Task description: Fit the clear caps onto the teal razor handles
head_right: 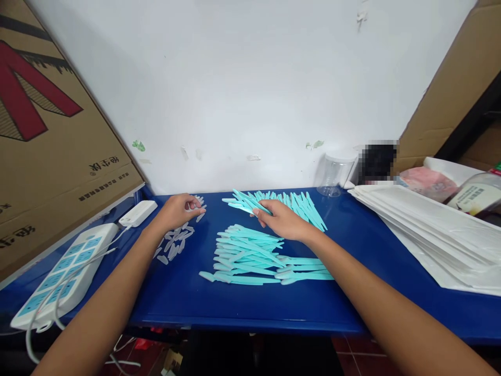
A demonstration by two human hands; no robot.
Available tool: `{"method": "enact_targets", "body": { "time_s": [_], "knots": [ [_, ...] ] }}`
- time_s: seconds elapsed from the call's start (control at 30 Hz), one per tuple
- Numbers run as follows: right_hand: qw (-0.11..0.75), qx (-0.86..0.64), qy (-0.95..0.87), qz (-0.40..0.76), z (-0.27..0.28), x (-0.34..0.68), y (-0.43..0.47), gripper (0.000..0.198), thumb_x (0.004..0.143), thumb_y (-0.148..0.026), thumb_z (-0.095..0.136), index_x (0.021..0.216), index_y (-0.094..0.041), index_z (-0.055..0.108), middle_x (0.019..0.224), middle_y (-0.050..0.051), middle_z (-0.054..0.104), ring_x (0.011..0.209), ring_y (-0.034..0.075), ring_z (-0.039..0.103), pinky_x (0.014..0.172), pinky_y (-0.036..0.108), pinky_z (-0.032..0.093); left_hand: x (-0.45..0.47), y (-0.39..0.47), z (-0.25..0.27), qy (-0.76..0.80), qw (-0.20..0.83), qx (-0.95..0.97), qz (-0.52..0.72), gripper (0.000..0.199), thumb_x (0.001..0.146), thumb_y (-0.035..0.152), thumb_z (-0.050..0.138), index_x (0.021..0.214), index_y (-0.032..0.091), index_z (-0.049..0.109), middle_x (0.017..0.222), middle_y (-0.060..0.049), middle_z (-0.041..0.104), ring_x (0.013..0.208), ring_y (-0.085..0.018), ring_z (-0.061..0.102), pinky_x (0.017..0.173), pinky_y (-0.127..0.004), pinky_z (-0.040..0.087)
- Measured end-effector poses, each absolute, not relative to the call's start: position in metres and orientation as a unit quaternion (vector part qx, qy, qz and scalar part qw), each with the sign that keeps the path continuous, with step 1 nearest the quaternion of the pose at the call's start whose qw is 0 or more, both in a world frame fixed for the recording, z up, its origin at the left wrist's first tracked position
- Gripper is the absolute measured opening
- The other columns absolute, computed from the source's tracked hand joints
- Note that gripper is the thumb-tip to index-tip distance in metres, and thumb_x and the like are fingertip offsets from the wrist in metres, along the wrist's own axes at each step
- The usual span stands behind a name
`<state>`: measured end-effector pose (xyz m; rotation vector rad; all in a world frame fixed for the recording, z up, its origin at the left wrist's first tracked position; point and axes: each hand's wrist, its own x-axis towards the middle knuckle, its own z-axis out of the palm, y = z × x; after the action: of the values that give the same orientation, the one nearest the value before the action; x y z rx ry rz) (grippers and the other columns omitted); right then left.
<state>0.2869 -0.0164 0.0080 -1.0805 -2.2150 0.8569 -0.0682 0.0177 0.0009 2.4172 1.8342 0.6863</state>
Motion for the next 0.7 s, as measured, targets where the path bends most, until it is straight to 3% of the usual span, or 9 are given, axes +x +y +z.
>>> {"method": "enact_targets", "body": {
  "time_s": [0.17,0.4,0.57,0.7],
  "knots": [
    [0.257,-0.401,-0.82,0.317,0.01,0.284,-0.018,0.043,0.103,-0.047,0.044,0.071,-0.02,0.053,0.072,0.0,0.055,0.062,0.015,0.047,0.064,0.03,0.038,-0.072,0.025,-0.015,0.595,0.06,0.79,0.134,0.026,0.083,0.046,0.069,0.087,0.02,0.073,0.08,-0.004,0.07,0.072,-0.021,0.063,0.063,-0.03,0.04],
    [0.251,-0.404,-0.812,0.339,0.011,0.282,-0.021,0.04,0.102,-0.047,0.047,0.071,-0.021,0.051,0.072,0.0,0.055,0.059,0.014,0.045,0.061,0.03,0.037,-0.065,0.026,-0.022,0.6,0.122,0.78,0.129,0.019,0.087,0.038,0.064,0.084,0.019,0.066,0.076,-0.004,0.068,0.07,-0.021,0.062,0.064,-0.032,0.042],
    [0.247,-0.402,-0.815,0.336,0.012,0.282,-0.021,0.039,0.102,-0.044,0.046,0.071,-0.021,0.051,0.071,-0.001,0.055,0.06,0.014,0.045,0.061,0.029,0.037,-0.059,0.022,-0.019,0.567,0.136,0.797,0.157,0.021,0.088,0.039,0.063,0.087,0.019,0.065,0.078,-0.004,0.067,0.071,-0.021,0.061,0.064,-0.031,0.043],
    [0.254,-0.405,-0.815,0.328,0.012,0.282,-0.021,0.038,0.103,-0.041,0.046,0.071,-0.021,0.052,0.071,-0.001,0.055,0.06,0.014,0.045,0.063,0.03,0.037,-0.047,0.018,-0.015,0.515,0.231,0.782,0.264,0.03,0.087,0.044,0.068,0.1,0.017,0.07,0.081,-0.004,0.067,0.07,-0.017,0.061,0.063,-0.029,0.046]
  ]
}}
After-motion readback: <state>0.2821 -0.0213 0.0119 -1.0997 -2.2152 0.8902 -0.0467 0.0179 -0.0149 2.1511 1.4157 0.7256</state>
